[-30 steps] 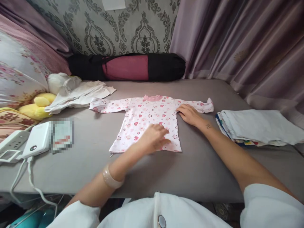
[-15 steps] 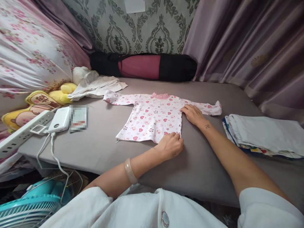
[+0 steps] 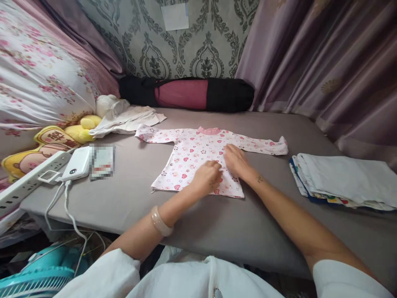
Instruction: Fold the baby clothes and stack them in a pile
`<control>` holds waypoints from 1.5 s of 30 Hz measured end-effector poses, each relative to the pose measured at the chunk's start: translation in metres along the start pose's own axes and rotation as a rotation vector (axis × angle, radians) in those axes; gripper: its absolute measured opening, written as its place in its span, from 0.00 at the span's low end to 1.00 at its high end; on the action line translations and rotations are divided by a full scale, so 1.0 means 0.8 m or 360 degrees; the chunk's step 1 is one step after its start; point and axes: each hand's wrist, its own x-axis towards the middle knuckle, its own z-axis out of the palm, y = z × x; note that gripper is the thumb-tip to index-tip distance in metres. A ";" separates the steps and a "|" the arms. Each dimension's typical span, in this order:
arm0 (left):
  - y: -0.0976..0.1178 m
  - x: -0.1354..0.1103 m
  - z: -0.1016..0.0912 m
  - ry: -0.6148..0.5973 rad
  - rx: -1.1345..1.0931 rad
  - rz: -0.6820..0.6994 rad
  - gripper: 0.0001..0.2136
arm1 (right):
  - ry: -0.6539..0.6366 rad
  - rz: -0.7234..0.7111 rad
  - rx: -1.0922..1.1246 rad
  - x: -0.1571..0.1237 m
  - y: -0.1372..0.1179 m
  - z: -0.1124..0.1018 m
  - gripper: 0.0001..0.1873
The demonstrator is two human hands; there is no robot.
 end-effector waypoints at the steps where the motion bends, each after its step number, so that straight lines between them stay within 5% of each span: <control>1: -0.018 0.000 -0.001 0.0049 0.0061 -0.0064 0.13 | 0.0005 0.0018 0.0081 -0.005 -0.015 0.008 0.25; 6: -0.092 -0.014 -0.003 -0.0117 0.0282 -0.0331 0.28 | -0.0040 0.0152 0.0293 -0.029 -0.048 0.031 0.34; 14: -0.148 -0.048 -0.032 -0.0227 0.0382 -0.0624 0.32 | -0.0150 0.0361 0.0135 -0.052 -0.004 0.017 0.39; 19: -0.128 -0.033 -0.029 -0.0223 0.0403 -0.0612 0.26 | -0.0145 0.0255 -0.0090 -0.024 -0.006 -0.011 0.30; 24: -0.077 0.002 0.002 -0.0193 0.0196 -0.0253 0.26 | -0.0156 0.0361 -0.0033 0.069 0.000 -0.032 0.23; 32: -0.052 0.004 0.024 -0.0123 0.0153 -0.0338 0.33 | -0.0071 0.0316 0.0338 0.192 0.046 0.013 0.19; 40: -0.056 0.006 0.039 0.0088 0.0192 -0.0666 0.41 | -0.0245 0.0378 0.0416 0.216 0.058 0.025 0.10; 45: -0.051 0.007 0.041 0.0020 0.0266 -0.0688 0.42 | -0.0025 0.0638 0.0282 0.207 0.038 0.031 0.15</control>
